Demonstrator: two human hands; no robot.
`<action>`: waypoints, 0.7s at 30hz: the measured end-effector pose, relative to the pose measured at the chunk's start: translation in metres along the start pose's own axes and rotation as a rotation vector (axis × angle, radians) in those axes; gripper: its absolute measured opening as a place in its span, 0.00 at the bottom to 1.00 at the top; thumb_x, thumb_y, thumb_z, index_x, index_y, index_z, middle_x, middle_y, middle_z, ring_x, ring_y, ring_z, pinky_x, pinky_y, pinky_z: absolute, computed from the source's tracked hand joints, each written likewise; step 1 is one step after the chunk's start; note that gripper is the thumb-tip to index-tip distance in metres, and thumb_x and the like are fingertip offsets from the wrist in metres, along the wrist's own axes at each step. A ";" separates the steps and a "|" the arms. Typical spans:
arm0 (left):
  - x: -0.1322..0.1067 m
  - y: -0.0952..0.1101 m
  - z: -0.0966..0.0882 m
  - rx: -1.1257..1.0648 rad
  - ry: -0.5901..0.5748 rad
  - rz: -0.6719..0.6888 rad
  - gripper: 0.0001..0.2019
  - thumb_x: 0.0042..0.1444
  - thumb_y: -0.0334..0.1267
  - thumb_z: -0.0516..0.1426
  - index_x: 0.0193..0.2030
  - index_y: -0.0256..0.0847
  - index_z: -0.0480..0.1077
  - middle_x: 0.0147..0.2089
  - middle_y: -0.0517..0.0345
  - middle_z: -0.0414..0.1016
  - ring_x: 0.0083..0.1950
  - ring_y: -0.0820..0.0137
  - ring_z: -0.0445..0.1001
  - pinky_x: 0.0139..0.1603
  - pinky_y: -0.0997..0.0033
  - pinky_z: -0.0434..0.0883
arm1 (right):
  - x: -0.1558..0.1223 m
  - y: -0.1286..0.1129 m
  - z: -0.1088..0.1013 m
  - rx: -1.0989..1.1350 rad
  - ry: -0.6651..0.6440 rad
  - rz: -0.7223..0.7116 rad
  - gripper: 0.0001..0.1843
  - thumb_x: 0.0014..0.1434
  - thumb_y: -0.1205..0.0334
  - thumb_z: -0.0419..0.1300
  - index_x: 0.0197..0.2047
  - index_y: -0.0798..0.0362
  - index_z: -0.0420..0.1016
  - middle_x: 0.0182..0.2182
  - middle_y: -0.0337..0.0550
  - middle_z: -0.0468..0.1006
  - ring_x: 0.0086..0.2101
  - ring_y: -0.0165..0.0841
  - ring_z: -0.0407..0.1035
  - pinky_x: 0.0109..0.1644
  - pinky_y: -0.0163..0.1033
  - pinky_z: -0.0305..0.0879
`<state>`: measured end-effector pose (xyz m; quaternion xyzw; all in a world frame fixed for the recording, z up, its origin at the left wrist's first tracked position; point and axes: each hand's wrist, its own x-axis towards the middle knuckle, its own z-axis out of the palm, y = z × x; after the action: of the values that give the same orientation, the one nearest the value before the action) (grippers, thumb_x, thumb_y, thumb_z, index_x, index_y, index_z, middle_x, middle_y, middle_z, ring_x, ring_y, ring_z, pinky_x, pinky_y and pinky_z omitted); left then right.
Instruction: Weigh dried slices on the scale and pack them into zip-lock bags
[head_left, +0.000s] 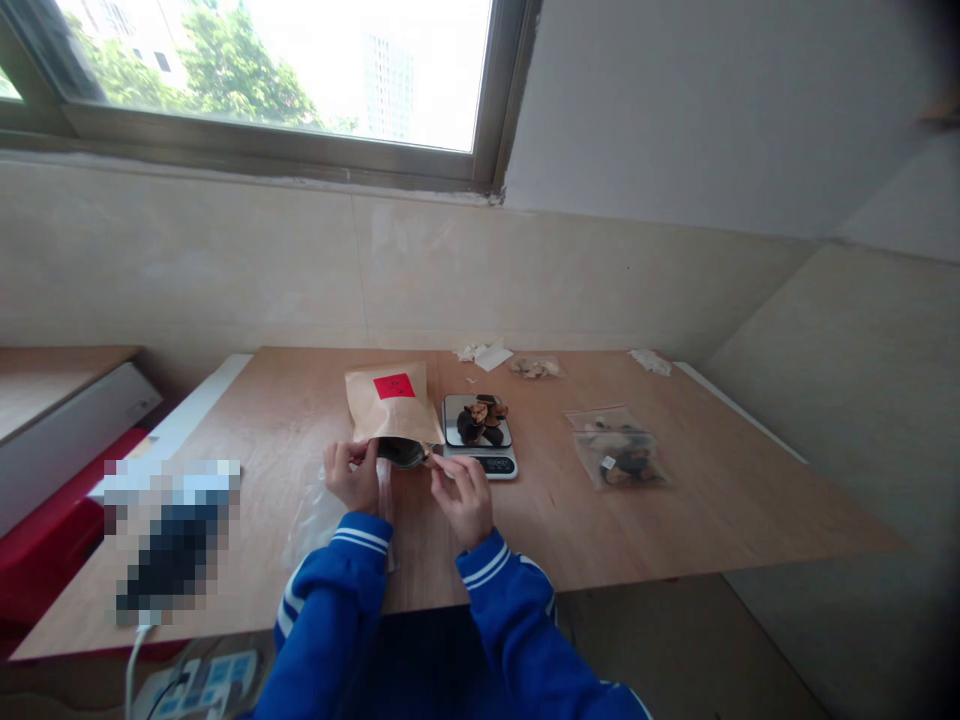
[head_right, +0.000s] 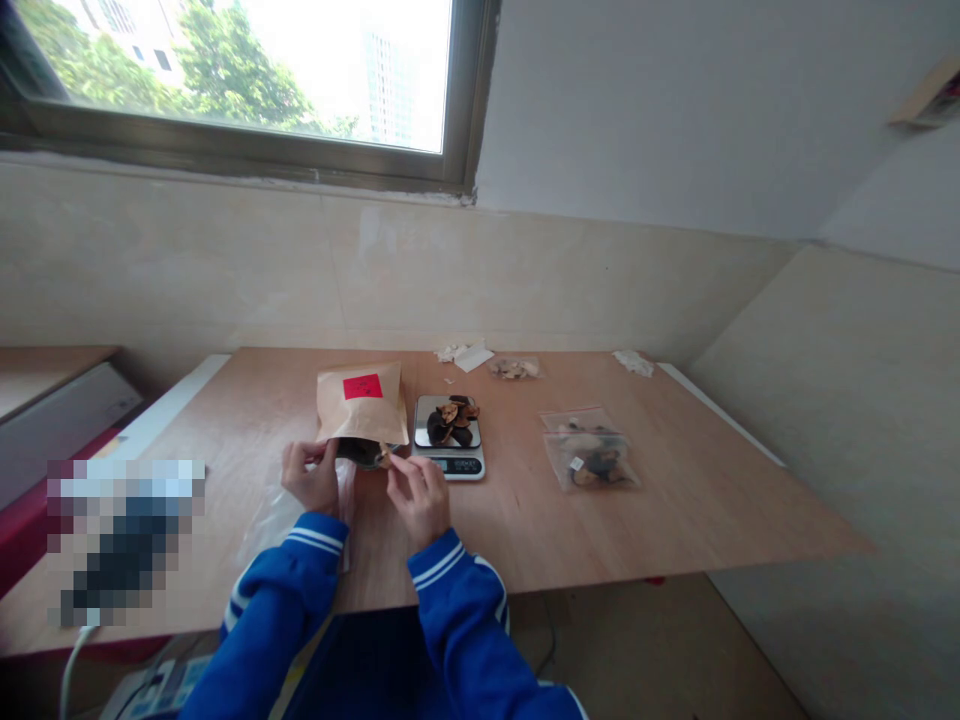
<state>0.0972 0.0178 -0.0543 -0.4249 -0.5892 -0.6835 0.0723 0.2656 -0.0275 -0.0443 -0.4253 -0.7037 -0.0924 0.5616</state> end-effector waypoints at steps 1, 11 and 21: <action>0.000 -0.001 0.000 -0.004 -0.001 0.003 0.14 0.53 0.43 0.62 0.21 0.42 0.65 0.23 0.63 0.64 0.27 0.71 0.64 0.30 0.71 0.65 | 0.000 0.005 -0.006 -0.023 0.024 0.020 0.12 0.63 0.66 0.58 0.49 0.50 0.77 0.37 0.45 0.76 0.38 0.34 0.73 0.46 0.40 0.73; 0.000 0.001 0.000 0.006 -0.024 0.011 0.15 0.54 0.44 0.61 0.22 0.42 0.64 0.24 0.63 0.64 0.26 0.71 0.63 0.30 0.70 0.64 | 0.020 0.052 -0.015 -0.323 -0.250 0.083 0.10 0.64 0.66 0.56 0.44 0.53 0.78 0.41 0.49 0.72 0.41 0.38 0.69 0.48 0.45 0.69; 0.000 0.002 -0.002 0.008 -0.021 0.011 0.15 0.53 0.44 0.61 0.21 0.42 0.65 0.23 0.63 0.64 0.26 0.71 0.63 0.30 0.70 0.64 | 0.019 0.067 -0.012 -0.368 -0.356 0.069 0.21 0.63 0.71 0.50 0.54 0.49 0.76 0.45 0.50 0.72 0.42 0.41 0.65 0.47 0.47 0.64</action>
<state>0.0975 0.0157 -0.0526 -0.4348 -0.5902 -0.6764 0.0716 0.3210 0.0162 -0.0467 -0.5536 -0.7480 -0.1234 0.3446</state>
